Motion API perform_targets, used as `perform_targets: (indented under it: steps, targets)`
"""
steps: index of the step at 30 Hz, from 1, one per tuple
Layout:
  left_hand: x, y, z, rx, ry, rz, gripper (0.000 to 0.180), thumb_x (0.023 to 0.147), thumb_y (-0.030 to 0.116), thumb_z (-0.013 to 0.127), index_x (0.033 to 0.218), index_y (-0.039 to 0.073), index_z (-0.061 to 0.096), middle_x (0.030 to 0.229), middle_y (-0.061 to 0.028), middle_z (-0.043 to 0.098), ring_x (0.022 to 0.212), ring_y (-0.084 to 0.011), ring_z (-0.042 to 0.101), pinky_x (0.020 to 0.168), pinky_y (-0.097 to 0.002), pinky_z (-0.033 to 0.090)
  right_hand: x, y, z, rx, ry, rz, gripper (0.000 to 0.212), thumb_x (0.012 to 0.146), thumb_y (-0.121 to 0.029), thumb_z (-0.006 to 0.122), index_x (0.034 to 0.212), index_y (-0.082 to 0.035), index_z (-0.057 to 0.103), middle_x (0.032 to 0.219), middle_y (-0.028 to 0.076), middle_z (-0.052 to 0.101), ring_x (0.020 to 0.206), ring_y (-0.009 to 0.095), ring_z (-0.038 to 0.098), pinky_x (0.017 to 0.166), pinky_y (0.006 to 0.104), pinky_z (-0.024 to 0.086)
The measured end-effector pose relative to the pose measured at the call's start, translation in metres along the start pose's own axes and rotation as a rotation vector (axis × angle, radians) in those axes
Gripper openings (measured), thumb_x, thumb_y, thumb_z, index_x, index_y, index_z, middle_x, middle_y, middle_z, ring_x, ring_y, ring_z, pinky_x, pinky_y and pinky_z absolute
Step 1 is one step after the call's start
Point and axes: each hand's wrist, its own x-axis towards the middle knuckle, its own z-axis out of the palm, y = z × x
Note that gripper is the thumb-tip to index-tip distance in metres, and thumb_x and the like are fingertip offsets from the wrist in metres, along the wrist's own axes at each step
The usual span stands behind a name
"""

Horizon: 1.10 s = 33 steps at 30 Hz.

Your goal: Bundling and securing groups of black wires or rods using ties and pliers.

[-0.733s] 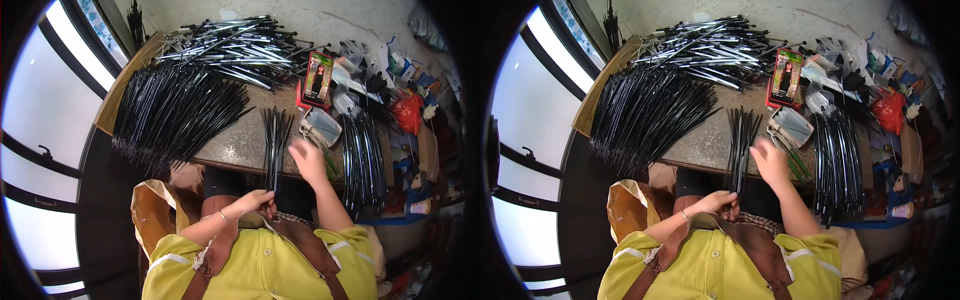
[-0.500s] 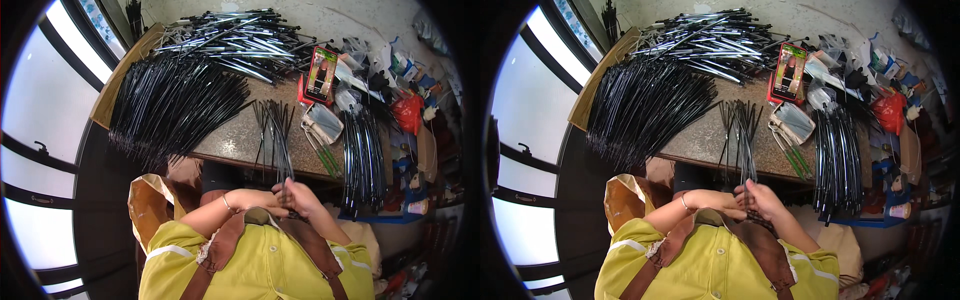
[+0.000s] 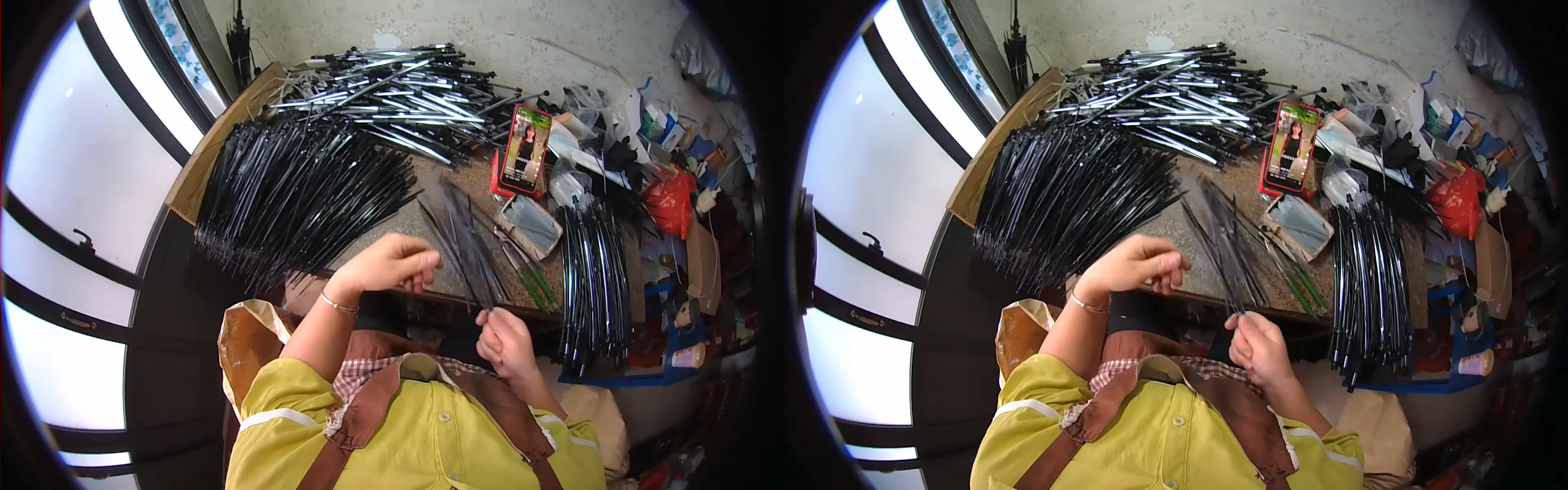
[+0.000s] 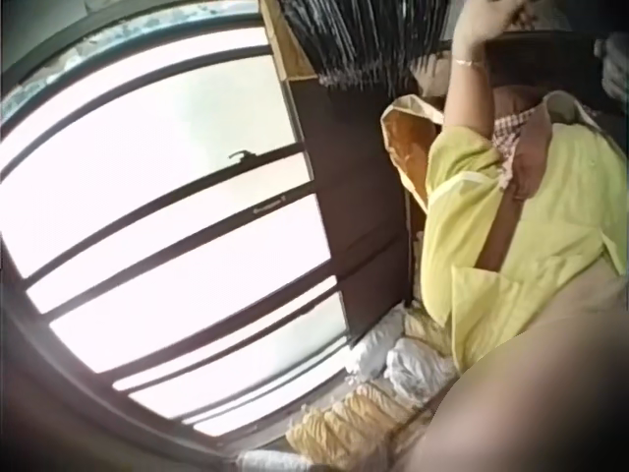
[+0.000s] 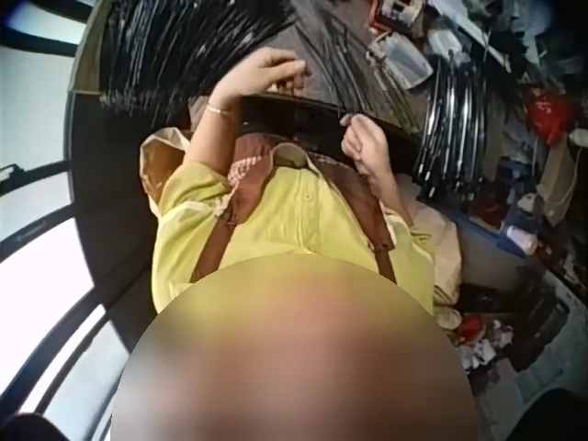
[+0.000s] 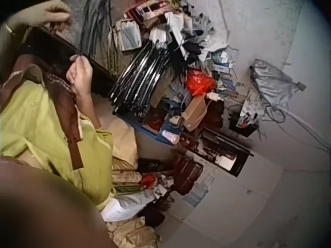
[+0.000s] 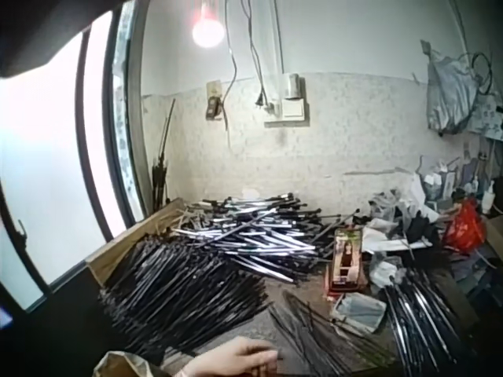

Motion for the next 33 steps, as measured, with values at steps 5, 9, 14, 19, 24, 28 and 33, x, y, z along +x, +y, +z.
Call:
perform_targets:
  steps: [5,9,14,19,24,28,33]
  targets:
    - [0.035,0.021,0.015,-0.211,0.187,0.118,0.031,0.093,0.027,0.048,0.095,-0.002,0.058,0.079,-0.0082,0.063,0.068,-0.0129,0.061,0.063,-0.0241,0.049,-0.017,-0.008,0.009,-0.223,-0.15,-0.154,0.022,0.095,-0.02,0.044,0.091,0.0,0.05,0.06,0.001,0.048,0.047,0.007,0.043,0.046,0.0203,0.037]
    - [0.062,0.05,0.031,-0.684,0.36,0.263,0.03,0.092,0.026,0.05,0.103,-0.002,0.055,0.085,-0.0092,0.062,0.071,-0.0156,0.061,0.066,-0.027,0.05,0.0,0.02,0.004,-0.469,-0.238,-0.024,0.016,0.093,-0.015,0.047,0.097,0.0,0.05,0.062,0.001,0.049,0.053,0.006,0.047,0.052,0.0201,0.042]
    - [0.061,0.047,0.013,-0.677,0.354,0.351,0.033,0.091,0.024,0.051,0.113,-0.001,0.051,0.091,-0.0109,0.062,0.08,-0.0196,0.063,0.069,-0.0298,0.051,0.015,0.035,-0.006,-0.827,-0.268,-0.172,0.015,0.091,-0.011,0.05,0.101,0.0,0.05,0.063,0.0,0.048,0.06,0.005,0.05,0.058,0.02,0.045]
    - [0.049,0.055,0.002,-0.856,0.331,0.372,0.031,0.089,0.022,0.055,0.111,0.0,0.053,0.093,-0.0097,0.063,0.081,-0.0165,0.062,0.067,-0.0261,0.05,0.015,0.018,0.011,-0.258,-0.047,-0.003,0.017,0.092,-0.016,0.048,0.099,-0.001,0.052,0.062,-0.003,0.044,0.056,0.004,0.043,0.053,0.0186,0.038]
    - [0.04,0.103,-0.017,-0.844,0.677,0.395,0.033,0.092,0.025,0.05,0.113,-0.001,0.052,0.083,-0.0031,0.06,0.071,-0.0099,0.057,0.061,-0.0232,0.047,0.015,0.032,-0.04,-0.368,-0.045,0.007,0.021,0.094,-0.022,0.044,0.098,-0.002,0.05,0.06,-0.003,0.04,0.049,0.004,0.034,0.046,0.0183,0.029]
    - [0.031,0.084,-0.066,-0.778,0.287,0.736,0.032,0.093,0.026,0.048,0.11,-0.001,0.055,0.075,-0.0013,0.055,0.062,-0.0075,0.05,0.054,-0.0217,0.04,0.008,0.045,-0.061,-0.355,0.107,0.117,0.021,0.096,-0.022,0.041,0.098,-0.003,0.049,0.057,-0.003,0.038,0.046,0.003,0.031,0.042,0.0171,0.026]
    - [0.021,0.091,-0.026,-0.629,0.305,0.459,0.029,0.093,0.023,0.049,0.106,-0.002,0.057,0.066,0.0011,0.049,0.053,-0.0056,0.041,0.048,-0.0213,0.033,0.003,0.023,-0.025,-0.04,0.199,-0.118,0.023,0.097,-0.022,0.038,0.093,-0.003,0.051,0.055,-0.003,0.037,0.044,0.003,0.028,0.038,0.0187,0.022]
